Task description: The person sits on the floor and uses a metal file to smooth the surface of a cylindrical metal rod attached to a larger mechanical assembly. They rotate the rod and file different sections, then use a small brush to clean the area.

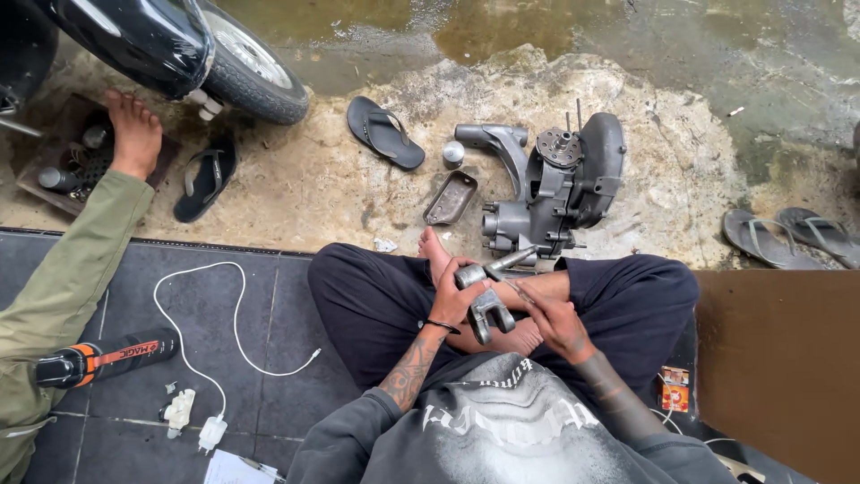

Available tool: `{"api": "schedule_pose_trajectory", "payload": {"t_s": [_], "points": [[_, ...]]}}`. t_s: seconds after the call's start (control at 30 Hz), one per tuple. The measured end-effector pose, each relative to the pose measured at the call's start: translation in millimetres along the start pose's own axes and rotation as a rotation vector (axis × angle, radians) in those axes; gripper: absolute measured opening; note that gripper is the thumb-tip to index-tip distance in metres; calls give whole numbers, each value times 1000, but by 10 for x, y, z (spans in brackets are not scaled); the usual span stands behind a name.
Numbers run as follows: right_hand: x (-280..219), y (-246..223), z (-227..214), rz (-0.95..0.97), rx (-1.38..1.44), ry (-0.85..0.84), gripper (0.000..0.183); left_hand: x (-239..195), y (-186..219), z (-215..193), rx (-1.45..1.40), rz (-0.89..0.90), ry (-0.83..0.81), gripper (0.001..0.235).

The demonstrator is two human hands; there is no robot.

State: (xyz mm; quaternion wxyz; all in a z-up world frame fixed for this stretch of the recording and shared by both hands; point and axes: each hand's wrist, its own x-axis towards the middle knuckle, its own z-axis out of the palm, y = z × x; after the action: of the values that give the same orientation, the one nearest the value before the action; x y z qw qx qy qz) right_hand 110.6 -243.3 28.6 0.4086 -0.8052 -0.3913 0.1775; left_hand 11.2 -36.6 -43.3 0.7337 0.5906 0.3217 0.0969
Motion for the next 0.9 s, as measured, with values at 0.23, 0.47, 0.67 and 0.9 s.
{"api": "schedule_pose_trajectory", "payload": {"t_s": [0.23,0.47,0.67,0.9], "points": [[-163,642,-348,153,-71,308,47,-196,-28,105,-196,15,119,53],[-123,674,-294,48,-84,249,38,-621,510,3,-357,-19,96,38],[-41,-63,-343,-143,-24,255,29,-688,227,-183,-614,-64,115,28],[-133,15,-755,-103,1,506,27,-1088,666,15,-852,-297,0,33]]}}
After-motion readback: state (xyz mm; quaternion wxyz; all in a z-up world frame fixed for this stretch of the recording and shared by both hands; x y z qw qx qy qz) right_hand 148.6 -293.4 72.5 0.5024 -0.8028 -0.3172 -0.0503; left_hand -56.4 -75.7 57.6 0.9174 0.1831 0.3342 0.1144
